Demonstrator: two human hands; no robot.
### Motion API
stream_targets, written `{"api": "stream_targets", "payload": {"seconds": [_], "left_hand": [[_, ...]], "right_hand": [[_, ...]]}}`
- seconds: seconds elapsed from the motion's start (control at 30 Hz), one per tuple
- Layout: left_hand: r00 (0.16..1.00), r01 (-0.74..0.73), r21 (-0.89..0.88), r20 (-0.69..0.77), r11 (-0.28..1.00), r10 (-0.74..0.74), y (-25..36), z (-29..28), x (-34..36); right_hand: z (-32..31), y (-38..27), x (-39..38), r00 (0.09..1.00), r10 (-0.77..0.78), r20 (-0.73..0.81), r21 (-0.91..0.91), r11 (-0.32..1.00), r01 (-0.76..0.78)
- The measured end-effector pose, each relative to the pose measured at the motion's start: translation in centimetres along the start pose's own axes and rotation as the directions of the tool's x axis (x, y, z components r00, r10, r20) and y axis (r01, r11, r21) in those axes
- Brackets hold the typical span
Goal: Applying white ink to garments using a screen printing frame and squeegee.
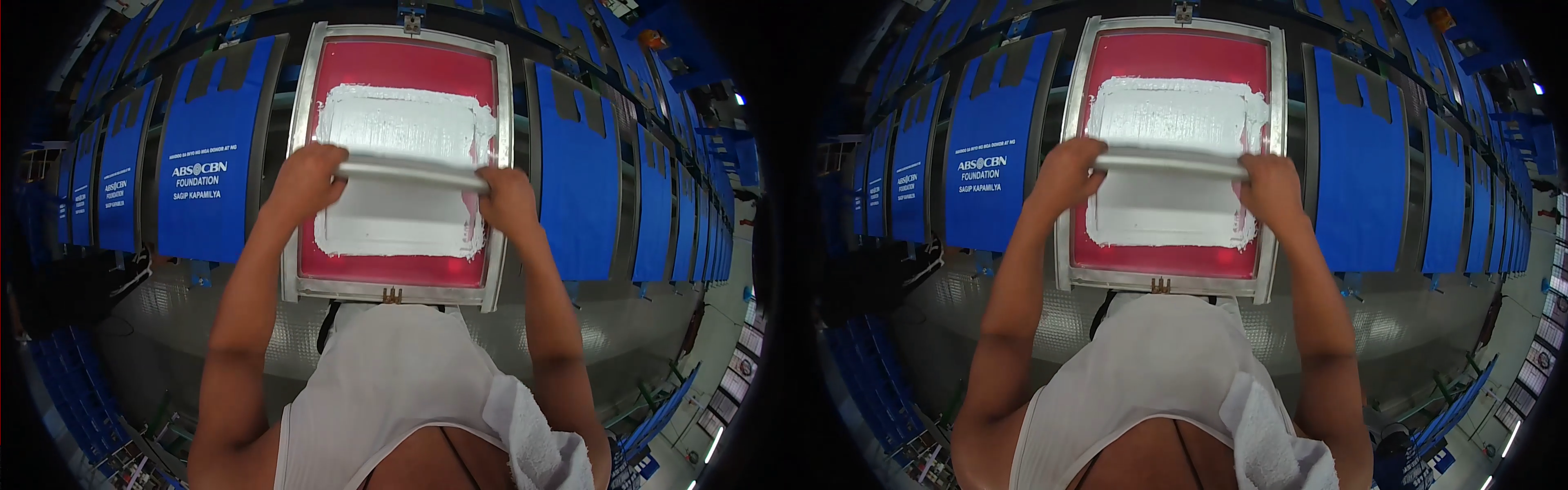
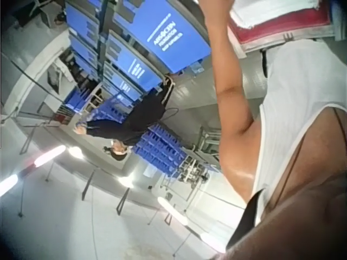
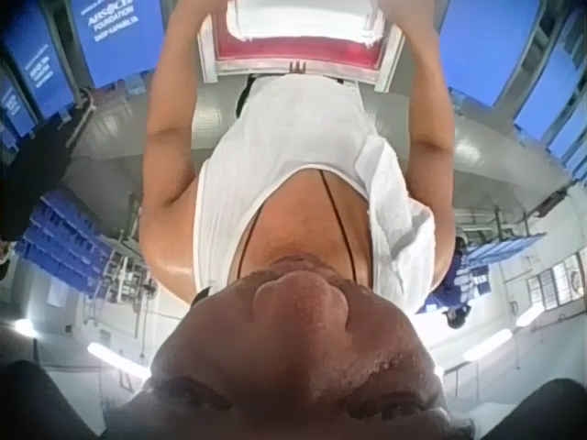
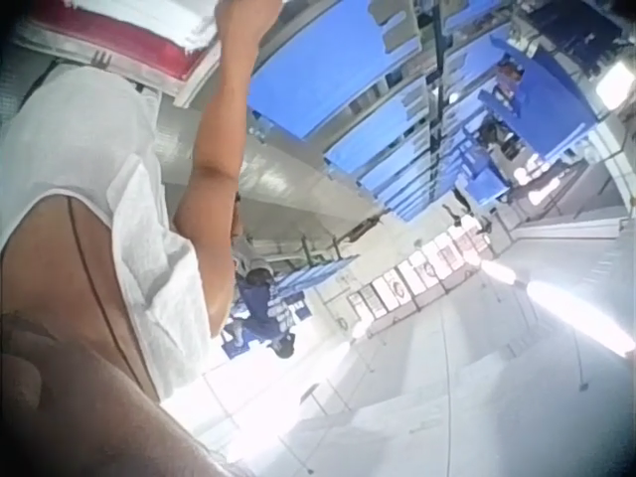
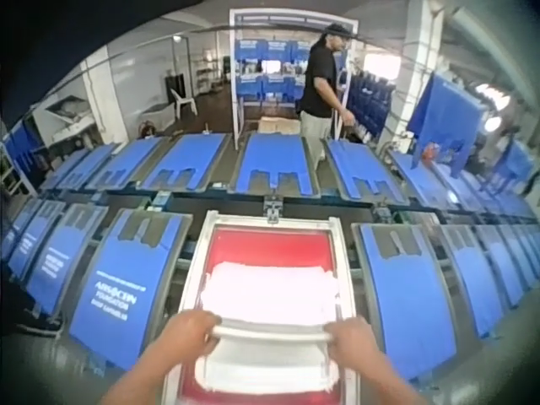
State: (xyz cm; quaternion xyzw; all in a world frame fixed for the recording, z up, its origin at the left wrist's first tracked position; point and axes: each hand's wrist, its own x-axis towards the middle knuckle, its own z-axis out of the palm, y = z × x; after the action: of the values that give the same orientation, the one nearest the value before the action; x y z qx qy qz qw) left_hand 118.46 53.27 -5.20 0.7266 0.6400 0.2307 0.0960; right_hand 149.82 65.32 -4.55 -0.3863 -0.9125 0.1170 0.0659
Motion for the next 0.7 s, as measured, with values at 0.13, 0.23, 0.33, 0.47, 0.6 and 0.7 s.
{"api": "stream_targets", "payload": {"seconds": [0.13, 0.23, 0.33, 0.47, 0.6, 0.7], "left_hand": [[0.99, 0.01, 0.106, -0.143, 0.994, 0.005, -4.0, 5.3, 2.9], [0.998, 0.058, 0.198, -0.015, 0.978, -0.056, -3.5, 7.7, 0.4], [0.992, 0.106, 0.099, 0.058, 0.989, -0.112, 0.6, 4.8, -3.9], [0.962, 0.203, 0.05, 0.177, 0.978, -0.209, 4.9, 1.8, -10.5], [0.974, 0.192, -0.045, 0.133, 0.98, -0.184, 6.0, 3.2, -13.1], [0.957, 0.234, -0.059, 0.191, 0.971, -0.219, 5.2, 3.2, -12.8]], "right_hand": [[4.5, 2.9, 5.6, 0.972, -0.121, -0.199, -0.228, 0.971, 0.074], [7.4, 2.1, 3.1, 0.992, -0.098, -0.083, -0.27, 0.96, 0.072], [4.8, -0.5, -2.1, 0.999, -0.038, 0.019, -0.133, 0.99, 0.04], [0.6, -4.7, -9.1, 0.986, -0.018, 0.166, 0.05, 0.999, 0.009], [2.7, -5.8, -11.8, 0.986, 0.028, 0.164, 0.058, 0.998, -0.038], [2.6, -5.8, -10.7, 0.978, 0.008, 0.209, 0.065, 0.998, -0.022]]}}
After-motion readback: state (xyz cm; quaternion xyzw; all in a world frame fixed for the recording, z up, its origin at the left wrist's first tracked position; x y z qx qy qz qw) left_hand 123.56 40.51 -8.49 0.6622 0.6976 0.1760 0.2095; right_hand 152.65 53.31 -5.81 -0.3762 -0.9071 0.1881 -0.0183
